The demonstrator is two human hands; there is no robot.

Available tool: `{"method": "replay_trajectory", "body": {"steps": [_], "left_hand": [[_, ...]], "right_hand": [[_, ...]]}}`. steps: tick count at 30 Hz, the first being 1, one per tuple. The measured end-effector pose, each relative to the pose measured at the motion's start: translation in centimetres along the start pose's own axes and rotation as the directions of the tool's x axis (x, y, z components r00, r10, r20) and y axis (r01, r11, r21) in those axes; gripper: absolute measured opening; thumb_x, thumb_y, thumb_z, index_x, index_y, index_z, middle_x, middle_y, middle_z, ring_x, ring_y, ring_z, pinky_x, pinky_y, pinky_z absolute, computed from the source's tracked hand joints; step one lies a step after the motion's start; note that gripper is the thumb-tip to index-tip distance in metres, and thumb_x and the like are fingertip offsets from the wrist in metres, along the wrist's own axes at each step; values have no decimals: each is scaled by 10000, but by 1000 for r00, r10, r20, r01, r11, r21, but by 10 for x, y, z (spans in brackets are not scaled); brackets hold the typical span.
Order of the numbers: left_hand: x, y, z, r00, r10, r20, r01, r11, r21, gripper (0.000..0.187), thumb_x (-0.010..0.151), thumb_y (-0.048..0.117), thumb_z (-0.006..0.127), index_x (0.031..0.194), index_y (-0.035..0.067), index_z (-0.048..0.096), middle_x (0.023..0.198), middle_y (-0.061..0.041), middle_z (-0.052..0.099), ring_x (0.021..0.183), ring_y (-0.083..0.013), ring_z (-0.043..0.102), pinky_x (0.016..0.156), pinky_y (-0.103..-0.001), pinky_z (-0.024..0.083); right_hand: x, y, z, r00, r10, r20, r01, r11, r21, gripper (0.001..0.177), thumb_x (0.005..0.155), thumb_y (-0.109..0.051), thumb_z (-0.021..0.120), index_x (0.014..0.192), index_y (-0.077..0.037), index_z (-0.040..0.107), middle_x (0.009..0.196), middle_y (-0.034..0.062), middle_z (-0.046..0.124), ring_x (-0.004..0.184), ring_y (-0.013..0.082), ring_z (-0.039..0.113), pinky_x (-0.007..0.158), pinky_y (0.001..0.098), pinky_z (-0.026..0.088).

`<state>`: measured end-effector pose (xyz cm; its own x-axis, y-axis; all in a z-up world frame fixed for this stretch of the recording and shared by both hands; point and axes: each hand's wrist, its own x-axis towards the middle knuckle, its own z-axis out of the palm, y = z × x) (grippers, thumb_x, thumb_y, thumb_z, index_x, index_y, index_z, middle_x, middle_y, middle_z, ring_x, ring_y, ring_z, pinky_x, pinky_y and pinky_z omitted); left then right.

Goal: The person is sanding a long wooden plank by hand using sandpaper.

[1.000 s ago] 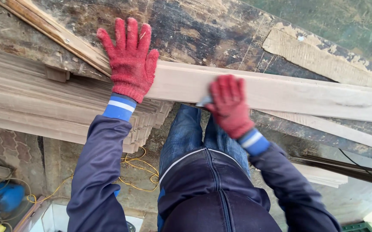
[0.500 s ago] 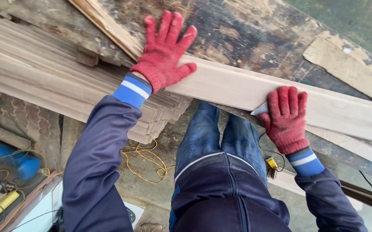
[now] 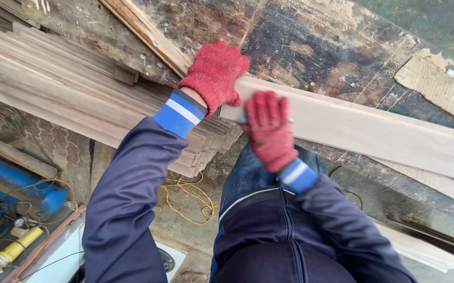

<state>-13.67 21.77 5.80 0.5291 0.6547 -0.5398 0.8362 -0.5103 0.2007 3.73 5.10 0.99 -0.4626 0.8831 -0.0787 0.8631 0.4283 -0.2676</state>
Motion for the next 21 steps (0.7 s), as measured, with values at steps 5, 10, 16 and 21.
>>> {"method": "replay_trajectory", "body": {"steps": [5, 10, 16, 21], "left_hand": [[-9, -16, 23, 984, 58, -171, -57, 998, 8, 533, 522, 394, 938, 974, 190, 742, 1020, -52, 668, 961, -325, 620, 893, -507, 508], [-16, -8, 10, 966, 85, -244, -85, 996, 12, 508, 536, 401, 912, 976, 196, 764, 1032, -54, 678, 953, -331, 608, 864, -506, 482], [-14, -4, -7, 999, -30, 29, 31, 1000, -6, 548, 682, 598, 876, 1065, 219, 777, 972, -111, 713, 1022, -364, 686, 822, -513, 570], [-13, -7, 9, 997, -76, -33, 73, 995, -68, 482, 666, 611, 877, 1016, 292, 789, 924, -41, 711, 985, -334, 685, 815, -512, 566]], "right_hand": [[32, -42, 0, 985, 169, -43, -158, 967, 201, 805, 889, -405, 709, 1510, 39, 453, 1570, 280, 407, 1464, 485, 356, 1220, 645, 244], [-8, 10, -3, 997, 69, -46, -65, 994, 92, 760, 1015, -444, 639, 1582, 7, 407, 1657, 227, 297, 1536, 437, 226, 1271, 609, 181], [-132, 148, -17, 981, 93, -167, -104, 993, -60, 789, 1018, -599, 518, 1546, -13, 513, 1552, 319, 484, 1462, 523, 364, 1212, 678, 200], [-120, 132, -12, 981, 147, -128, -145, 989, 23, 832, 936, -510, 673, 1550, 16, 482, 1603, 338, 394, 1495, 541, 282, 1232, 684, 138]]}}
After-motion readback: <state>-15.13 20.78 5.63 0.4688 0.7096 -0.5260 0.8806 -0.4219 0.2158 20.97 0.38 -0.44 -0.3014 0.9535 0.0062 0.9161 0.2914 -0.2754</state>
